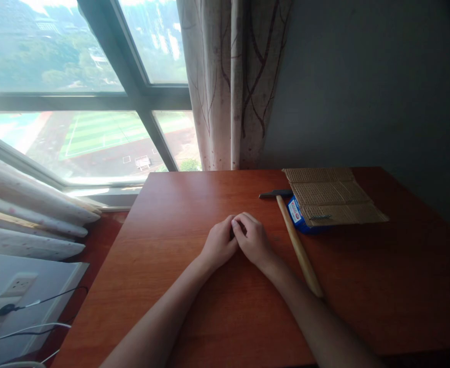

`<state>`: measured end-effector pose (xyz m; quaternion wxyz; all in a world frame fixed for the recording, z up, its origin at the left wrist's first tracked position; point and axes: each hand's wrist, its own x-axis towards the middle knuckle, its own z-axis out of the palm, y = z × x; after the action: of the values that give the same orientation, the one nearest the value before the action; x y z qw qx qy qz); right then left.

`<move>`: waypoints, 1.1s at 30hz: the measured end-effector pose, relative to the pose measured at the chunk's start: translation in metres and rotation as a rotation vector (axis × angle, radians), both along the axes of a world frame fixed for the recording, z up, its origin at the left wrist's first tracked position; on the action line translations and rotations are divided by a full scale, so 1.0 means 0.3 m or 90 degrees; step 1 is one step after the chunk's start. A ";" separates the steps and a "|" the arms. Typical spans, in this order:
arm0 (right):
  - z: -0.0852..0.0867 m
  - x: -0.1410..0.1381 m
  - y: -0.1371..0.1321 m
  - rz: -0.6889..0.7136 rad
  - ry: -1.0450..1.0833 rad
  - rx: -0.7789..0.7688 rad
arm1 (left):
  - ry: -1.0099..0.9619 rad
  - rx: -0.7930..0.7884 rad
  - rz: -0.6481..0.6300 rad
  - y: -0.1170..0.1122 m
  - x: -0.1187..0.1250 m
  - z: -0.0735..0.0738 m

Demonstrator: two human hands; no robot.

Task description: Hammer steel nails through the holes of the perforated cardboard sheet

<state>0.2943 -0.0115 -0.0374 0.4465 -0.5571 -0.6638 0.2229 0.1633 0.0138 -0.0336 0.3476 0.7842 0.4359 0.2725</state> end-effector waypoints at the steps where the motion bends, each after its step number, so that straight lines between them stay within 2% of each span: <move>1: 0.000 0.000 0.000 0.001 -0.002 0.000 | 0.002 0.002 0.000 0.000 0.000 0.000; 33: -0.008 0.007 0.000 -0.001 -0.025 -0.002 | 0.002 0.002 -0.004 0.002 0.004 -0.003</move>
<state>0.2963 -0.0114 -0.0397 0.4328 -0.5628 -0.6714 0.2127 0.1645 0.0143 -0.0346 0.3466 0.7865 0.4336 0.2707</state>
